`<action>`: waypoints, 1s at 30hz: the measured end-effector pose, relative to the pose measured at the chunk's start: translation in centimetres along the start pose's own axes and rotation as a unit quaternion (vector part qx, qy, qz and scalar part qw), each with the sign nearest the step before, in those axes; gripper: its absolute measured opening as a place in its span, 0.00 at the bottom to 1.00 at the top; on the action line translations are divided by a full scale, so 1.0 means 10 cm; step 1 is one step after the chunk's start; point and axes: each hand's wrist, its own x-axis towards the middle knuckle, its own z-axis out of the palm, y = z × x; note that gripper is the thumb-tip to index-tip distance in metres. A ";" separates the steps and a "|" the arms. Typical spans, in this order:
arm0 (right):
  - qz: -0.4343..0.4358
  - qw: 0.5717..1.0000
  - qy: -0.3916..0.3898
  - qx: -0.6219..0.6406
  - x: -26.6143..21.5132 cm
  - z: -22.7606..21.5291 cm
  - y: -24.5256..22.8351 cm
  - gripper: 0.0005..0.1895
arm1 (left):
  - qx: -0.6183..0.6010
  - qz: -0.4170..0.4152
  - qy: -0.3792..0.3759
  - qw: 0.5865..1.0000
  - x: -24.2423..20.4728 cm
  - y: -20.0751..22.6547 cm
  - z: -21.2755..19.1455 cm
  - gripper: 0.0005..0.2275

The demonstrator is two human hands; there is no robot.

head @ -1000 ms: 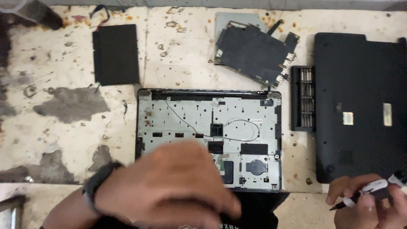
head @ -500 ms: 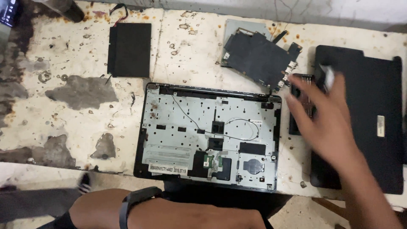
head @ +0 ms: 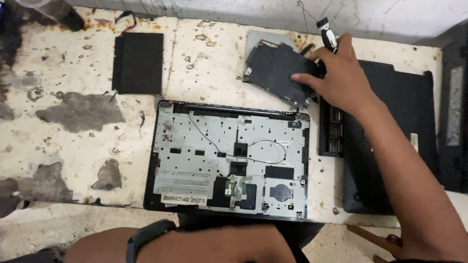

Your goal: The person assembles a laptop by placing the keyboard and touchpad assembly onto the main chassis. They then use a screwdriver to secure the assembly with screws along the edges and over the internal components.

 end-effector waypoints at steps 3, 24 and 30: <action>-0.069 0.996 0.060 0.009 -0.07 -0.01 0.09 0.21 | 0.012 0.021 0.004 1.000 0.16 -0.40 -0.14 0.15; -0.125 0.874 0.413 -0.225 -1.94 0.62 -0.21 0.25 | 0.403 -0.200 0.001 0.893 -0.49 -0.85 -0.88 0.12; -0.240 0.892 0.314 -0.221 -2.06 0.88 -0.33 0.13 | 0.421 -0.237 0.016 0.875 -0.28 -0.61 -0.99 0.17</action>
